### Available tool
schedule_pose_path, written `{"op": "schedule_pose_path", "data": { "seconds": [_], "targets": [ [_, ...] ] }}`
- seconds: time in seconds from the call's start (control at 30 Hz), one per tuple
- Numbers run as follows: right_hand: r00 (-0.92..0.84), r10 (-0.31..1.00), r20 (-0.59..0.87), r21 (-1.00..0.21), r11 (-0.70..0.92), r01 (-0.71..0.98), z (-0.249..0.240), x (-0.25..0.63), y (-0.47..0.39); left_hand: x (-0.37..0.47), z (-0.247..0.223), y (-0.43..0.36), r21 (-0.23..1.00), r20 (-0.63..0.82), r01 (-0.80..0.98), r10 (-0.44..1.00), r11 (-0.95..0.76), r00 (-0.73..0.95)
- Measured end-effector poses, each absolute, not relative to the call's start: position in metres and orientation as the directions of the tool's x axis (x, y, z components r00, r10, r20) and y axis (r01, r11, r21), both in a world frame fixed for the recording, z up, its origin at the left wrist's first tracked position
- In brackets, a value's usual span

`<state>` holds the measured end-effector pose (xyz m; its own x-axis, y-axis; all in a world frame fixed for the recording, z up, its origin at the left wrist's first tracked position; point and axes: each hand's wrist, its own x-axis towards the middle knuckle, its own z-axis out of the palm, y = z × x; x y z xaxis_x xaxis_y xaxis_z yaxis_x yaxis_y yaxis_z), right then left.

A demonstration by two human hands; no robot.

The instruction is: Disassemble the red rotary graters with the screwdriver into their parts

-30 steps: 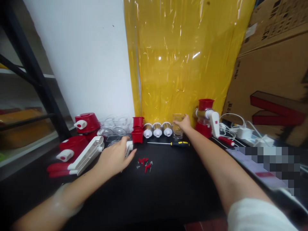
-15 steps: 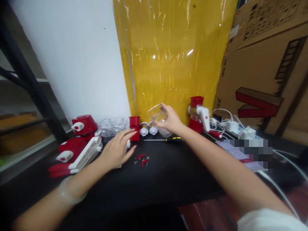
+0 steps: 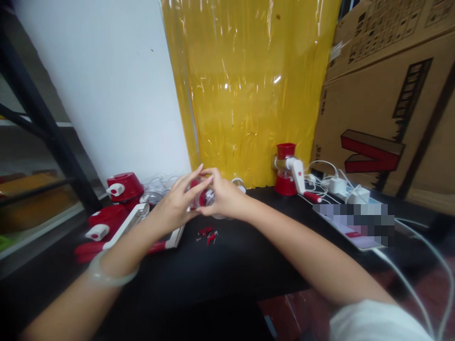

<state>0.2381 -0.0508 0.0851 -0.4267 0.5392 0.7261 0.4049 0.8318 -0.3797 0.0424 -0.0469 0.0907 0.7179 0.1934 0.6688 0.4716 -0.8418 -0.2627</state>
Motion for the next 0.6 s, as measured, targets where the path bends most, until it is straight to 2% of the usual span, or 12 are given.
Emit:
{"op": "schedule_pose_path", "data": {
  "seconds": [0.1, 0.17, 0.23, 0.3, 0.37, 0.43, 0.47, 0.5, 0.6],
  "targets": [
    [-0.42, 0.534, 0.734, -0.332, 0.821, 0.464, 0.097, 0.243, -0.051, 0.048, 0.087, -0.034, -0.145, 0.748, 0.461, 0.208, -0.875, 0.63],
    [-0.351, 0.486, 0.8, -0.285, 0.823, 0.491, 0.104, 0.251, -0.046, 0.048, 0.084, -0.026, -0.051, 0.823, 0.484, 0.238, -0.874, 0.516],
    [-0.201, 0.438, 0.876, -0.288, 0.81, 0.512, 0.106, 0.268, -0.035, 0.042, 0.08, -0.017, 0.108, 0.884, 0.516, 0.32, -0.85, 0.342],
    [-0.062, 0.474, 0.878, -0.372, 0.759, 0.535, 0.096, 0.294, -0.019, 0.031, 0.074, -0.009, 0.344, 0.878, 0.483, 0.458, -0.805, 0.139],
    [-0.079, 0.614, 0.785, -0.435, 0.638, 0.635, 0.074, 0.324, -0.003, 0.018, 0.069, -0.001, 0.614, 0.763, 0.322, 0.646, -0.721, -0.01],
    [-0.178, 0.821, 0.542, -0.431, 0.453, 0.78, 0.045, 0.351, 0.011, 0.007, 0.064, 0.006, 0.802, 0.595, 0.126, 0.8, -0.583, -0.081],
    [-0.228, 0.887, 0.402, -0.382, 0.389, 0.838, 0.029, 0.361, 0.017, 0.004, 0.063, 0.008, 0.863, 0.504, 0.021, 0.858, -0.505, -0.094],
    [-0.227, 0.918, 0.325, -0.332, 0.336, 0.881, 0.015, 0.37, 0.021, 0.002, 0.061, 0.01, 0.904, 0.414, -0.078, 0.906, -0.421, -0.09],
    [-0.235, 0.938, 0.254, -0.239, 0.296, 0.925, -0.015, 0.381, 0.03, 0.001, 0.057, 0.013, 0.937, 0.224, -0.269, 0.974, -0.223, -0.028]
  ]
}}
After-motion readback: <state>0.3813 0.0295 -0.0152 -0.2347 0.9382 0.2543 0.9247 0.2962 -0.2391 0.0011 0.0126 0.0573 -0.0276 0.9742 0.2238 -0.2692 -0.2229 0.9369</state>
